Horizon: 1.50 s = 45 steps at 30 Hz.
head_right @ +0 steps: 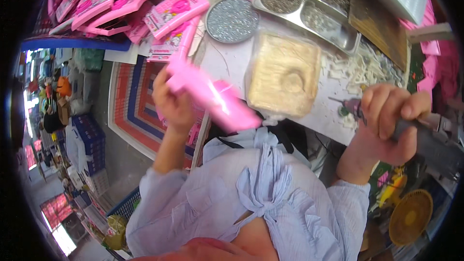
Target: Soldering internal wiring and assembling the plastic casing of a pink toy device.
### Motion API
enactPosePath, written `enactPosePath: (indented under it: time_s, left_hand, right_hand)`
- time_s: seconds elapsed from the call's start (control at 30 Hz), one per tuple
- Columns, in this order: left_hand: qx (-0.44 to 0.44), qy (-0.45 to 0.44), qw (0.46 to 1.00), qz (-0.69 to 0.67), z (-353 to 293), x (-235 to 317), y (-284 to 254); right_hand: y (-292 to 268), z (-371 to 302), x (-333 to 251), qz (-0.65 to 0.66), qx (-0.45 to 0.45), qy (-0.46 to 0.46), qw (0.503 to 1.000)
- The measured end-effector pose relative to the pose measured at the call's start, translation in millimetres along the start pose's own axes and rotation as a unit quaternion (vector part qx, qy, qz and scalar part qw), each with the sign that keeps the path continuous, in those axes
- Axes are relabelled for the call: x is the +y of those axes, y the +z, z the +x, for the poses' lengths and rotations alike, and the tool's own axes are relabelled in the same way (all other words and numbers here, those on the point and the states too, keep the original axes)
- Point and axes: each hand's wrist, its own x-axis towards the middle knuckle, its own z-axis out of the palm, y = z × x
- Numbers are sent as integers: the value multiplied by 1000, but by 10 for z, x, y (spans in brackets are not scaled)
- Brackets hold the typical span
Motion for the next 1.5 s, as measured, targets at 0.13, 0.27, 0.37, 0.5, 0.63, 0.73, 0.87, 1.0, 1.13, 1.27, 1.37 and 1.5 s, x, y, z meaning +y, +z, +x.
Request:
enactPosePath:
  time_s: [0.13,0.27,0.37,0.5,0.63,0.73,0.87,1.0,1.13,1.27,1.37,1.5]
  left_hand:
    - [111,-468,872,91,-2010,-1087,-1032]
    - [-88,-671,662,323,-3094,-1919,-1632]
    - [-11,-293,867,403,-2294,-1954,-1189]
    - [9,-35,953,302,103,-735,-789]
    - [-123,142,880,435,1127,-890,-550]
    - [-181,154,887,397,1340,-1148,-604]
    - [-111,66,956,265,1561,-1111,-607]
    - [4,-82,996,-31,1684,-680,-445]
    - [-70,-234,934,-261,1649,-138,-156]
    - [-329,-291,849,-293,1585,13,257]
    - [-451,-316,799,-238,1554,74,734]
    - [-535,-304,767,-182,1646,-108,1167]
  right_hand:
    - [56,22,172,20,17,37,999]
    - [146,152,446,39,28,61,997]
    - [84,140,447,13,43,81,996]
    - [125,169,429,-20,85,86,992]
    - [108,202,362,-92,133,88,983]
    - [53,104,345,-232,184,23,955]
    - [154,-23,299,-432,244,-105,862]
    - [250,-327,422,-324,110,-57,938]
    - [143,-204,761,-211,84,297,927]
    - [-398,-2,1336,75,127,426,893]
    - [-396,-32,1342,339,-88,490,798]
    - [-228,-167,1109,123,-84,507,849]
